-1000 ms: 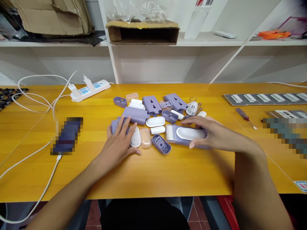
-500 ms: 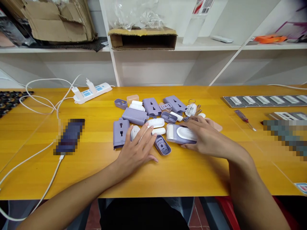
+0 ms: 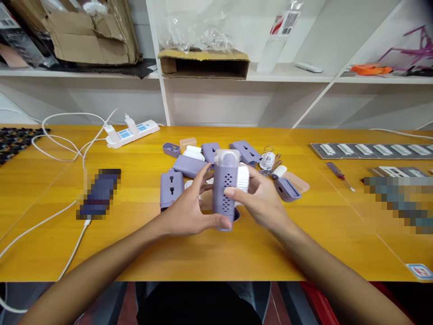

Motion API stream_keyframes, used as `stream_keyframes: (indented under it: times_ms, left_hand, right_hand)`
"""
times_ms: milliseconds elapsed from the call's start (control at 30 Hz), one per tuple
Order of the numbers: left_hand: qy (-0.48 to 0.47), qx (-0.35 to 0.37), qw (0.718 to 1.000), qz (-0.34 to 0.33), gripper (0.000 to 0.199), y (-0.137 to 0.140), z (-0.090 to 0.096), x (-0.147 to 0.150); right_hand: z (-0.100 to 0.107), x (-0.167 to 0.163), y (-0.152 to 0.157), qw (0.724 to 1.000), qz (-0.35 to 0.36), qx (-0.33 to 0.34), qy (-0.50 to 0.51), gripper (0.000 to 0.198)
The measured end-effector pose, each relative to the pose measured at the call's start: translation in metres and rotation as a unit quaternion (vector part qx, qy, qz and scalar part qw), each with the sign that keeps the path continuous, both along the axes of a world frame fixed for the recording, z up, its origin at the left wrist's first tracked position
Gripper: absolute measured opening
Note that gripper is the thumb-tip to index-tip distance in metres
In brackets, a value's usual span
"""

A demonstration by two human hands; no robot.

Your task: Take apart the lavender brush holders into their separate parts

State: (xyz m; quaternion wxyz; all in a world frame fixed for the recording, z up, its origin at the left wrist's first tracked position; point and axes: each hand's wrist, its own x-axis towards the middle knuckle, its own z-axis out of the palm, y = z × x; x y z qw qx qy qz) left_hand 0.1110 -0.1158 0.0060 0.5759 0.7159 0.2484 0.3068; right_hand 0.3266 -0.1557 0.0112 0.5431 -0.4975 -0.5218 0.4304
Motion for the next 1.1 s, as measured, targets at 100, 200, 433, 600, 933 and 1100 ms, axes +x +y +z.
stream_keyframes:
  times_ms: [100,200,433,600,933,1100]
  left_hand:
    - [0.014,-0.008,0.999,0.030,0.133,-0.004,-0.001,0.000]
    - [0.019,-0.045,0.998,0.048,0.112,-0.001,0.000,-0.008]
    - [-0.079,-0.258,0.959,0.084,0.070,0.015,0.005,-0.027]
    - [-0.127,-0.315,0.938,0.077,0.064,0.024,0.004,-0.029]
    - [-0.114,-0.291,0.950,0.017,0.068,0.030,0.004,-0.037]
    - [-0.089,-0.318,0.933,-0.142,0.067,0.027,0.006,-0.044]
  right_hand:
    - [-0.010,-0.029,0.001,0.997,0.012,-0.021,0.074,0.095]
    - [-0.021,-0.034,0.000,0.997,0.044,0.004,0.057,0.087]
    - [-0.033,-0.009,-0.010,0.958,0.022,0.165,-0.235,0.024]
    - [-0.034,-0.013,-0.016,0.828,0.031,0.170,-0.533,0.028]
    - [-0.044,0.012,0.003,0.799,-0.004,0.153,-0.581,0.041]
    - [-0.021,0.021,0.000,0.918,-0.049,0.193,-0.344,0.026]
